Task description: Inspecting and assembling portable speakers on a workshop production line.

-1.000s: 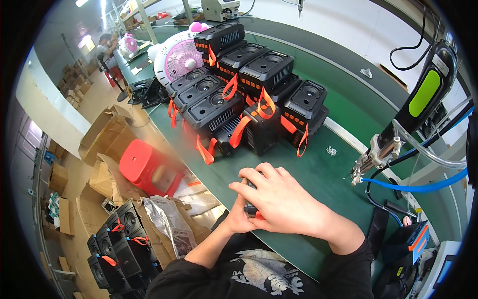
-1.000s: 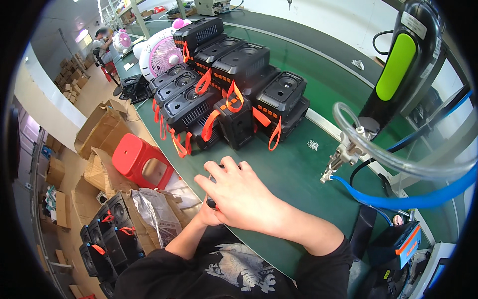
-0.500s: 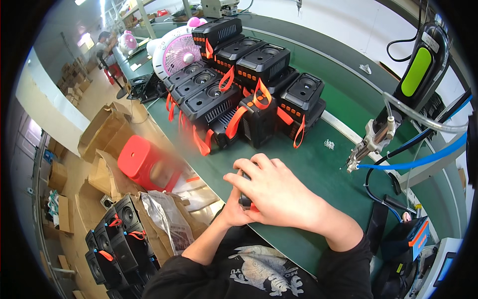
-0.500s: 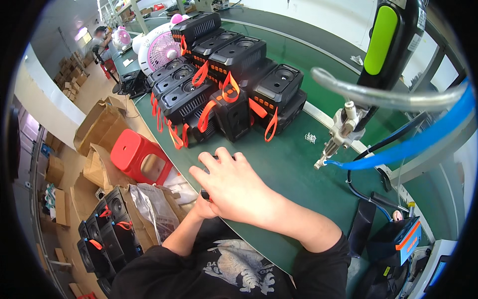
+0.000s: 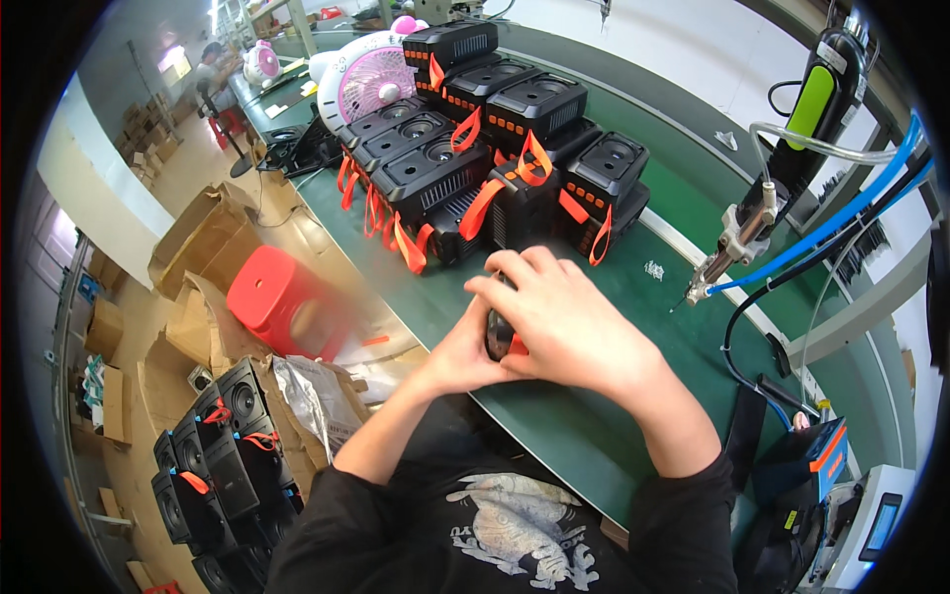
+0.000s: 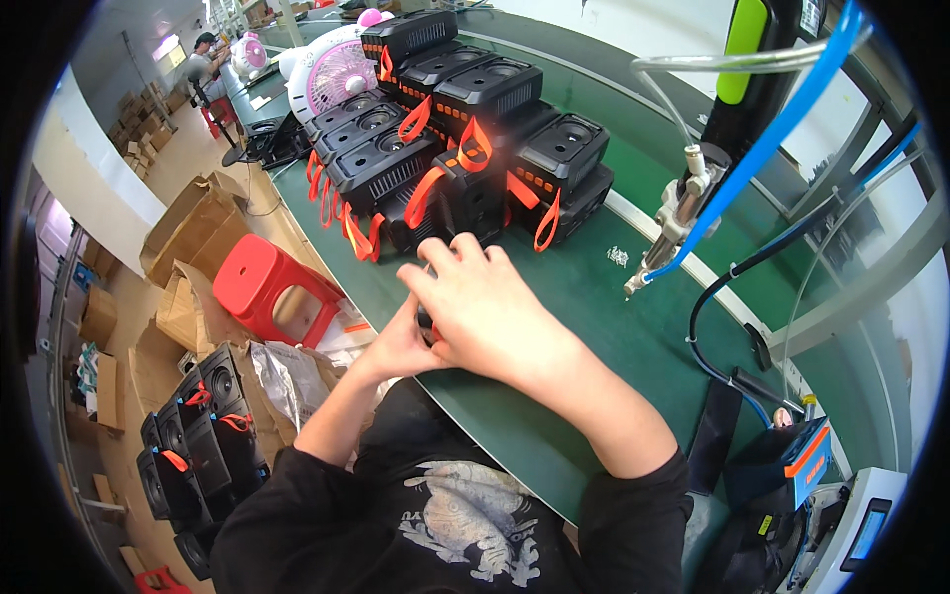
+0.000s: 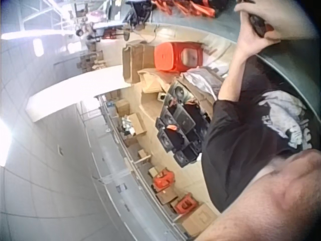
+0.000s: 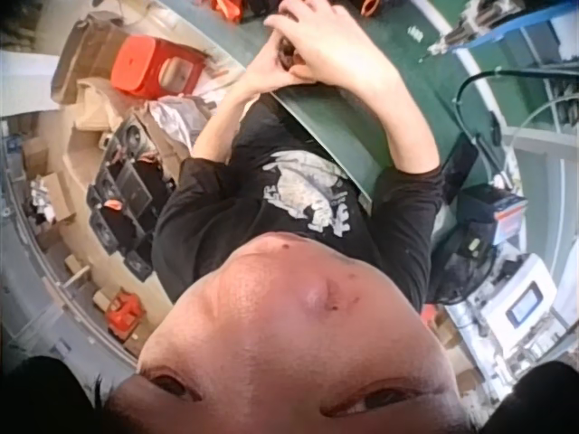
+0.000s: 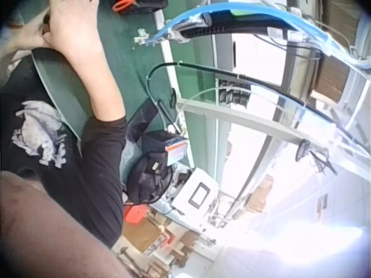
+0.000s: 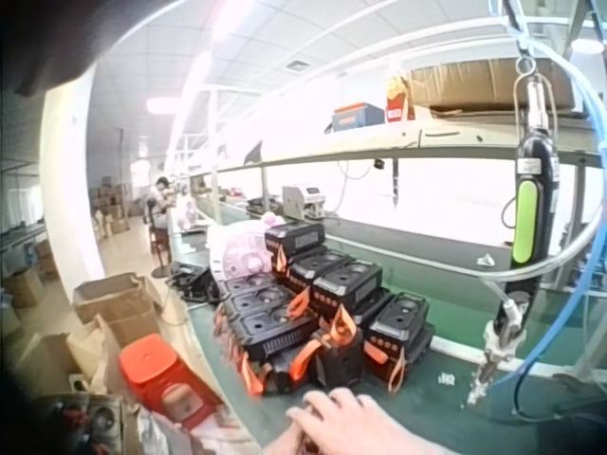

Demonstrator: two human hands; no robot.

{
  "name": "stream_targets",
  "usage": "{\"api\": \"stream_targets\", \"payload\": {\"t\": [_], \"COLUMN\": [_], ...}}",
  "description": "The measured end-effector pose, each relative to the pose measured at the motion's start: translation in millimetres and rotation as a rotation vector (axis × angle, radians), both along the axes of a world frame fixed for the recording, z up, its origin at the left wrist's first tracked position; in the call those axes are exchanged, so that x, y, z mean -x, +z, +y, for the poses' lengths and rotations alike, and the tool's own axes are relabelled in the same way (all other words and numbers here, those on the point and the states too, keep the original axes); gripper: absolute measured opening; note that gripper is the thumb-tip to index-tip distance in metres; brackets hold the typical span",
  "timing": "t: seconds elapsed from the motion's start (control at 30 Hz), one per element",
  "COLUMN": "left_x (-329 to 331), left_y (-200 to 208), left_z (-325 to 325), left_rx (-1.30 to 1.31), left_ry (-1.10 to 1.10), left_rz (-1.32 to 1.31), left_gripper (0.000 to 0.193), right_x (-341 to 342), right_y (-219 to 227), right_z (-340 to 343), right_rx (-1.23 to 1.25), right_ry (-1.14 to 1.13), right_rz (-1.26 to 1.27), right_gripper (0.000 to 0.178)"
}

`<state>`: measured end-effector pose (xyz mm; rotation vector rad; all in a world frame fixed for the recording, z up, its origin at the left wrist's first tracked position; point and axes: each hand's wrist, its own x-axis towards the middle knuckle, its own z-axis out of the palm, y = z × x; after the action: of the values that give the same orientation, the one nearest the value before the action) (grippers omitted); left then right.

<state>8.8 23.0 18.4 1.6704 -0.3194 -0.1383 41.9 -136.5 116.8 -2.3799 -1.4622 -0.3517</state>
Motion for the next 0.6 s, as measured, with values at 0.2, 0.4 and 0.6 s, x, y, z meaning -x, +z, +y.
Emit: {"api": "stream_targets", "payload": {"t": [0.2, 0.4, 0.6], "left_x": [-18, -46, -68], "left_y": [37, 59, 64], "left_z": [28, 58, 66], "left_rx": [-0.449, -0.648, -0.731], "left_ry": [-0.275, -0.532, -0.642], "left_rz": [-0.237, -0.348, -0.077], "left_gripper": [0.124, 0.128, 0.107], "right_x": [-14, -40, -59], "right_y": [20, 42, 30], "right_z": [-10, -8, 13], "right_rx": [0.120, -0.032, -0.109], "right_ry": [0.132, 0.139, 0.098], "right_rz": [0.183, 0.230, 0.482], "right_gripper": [0.096, 0.056, 0.036]}}
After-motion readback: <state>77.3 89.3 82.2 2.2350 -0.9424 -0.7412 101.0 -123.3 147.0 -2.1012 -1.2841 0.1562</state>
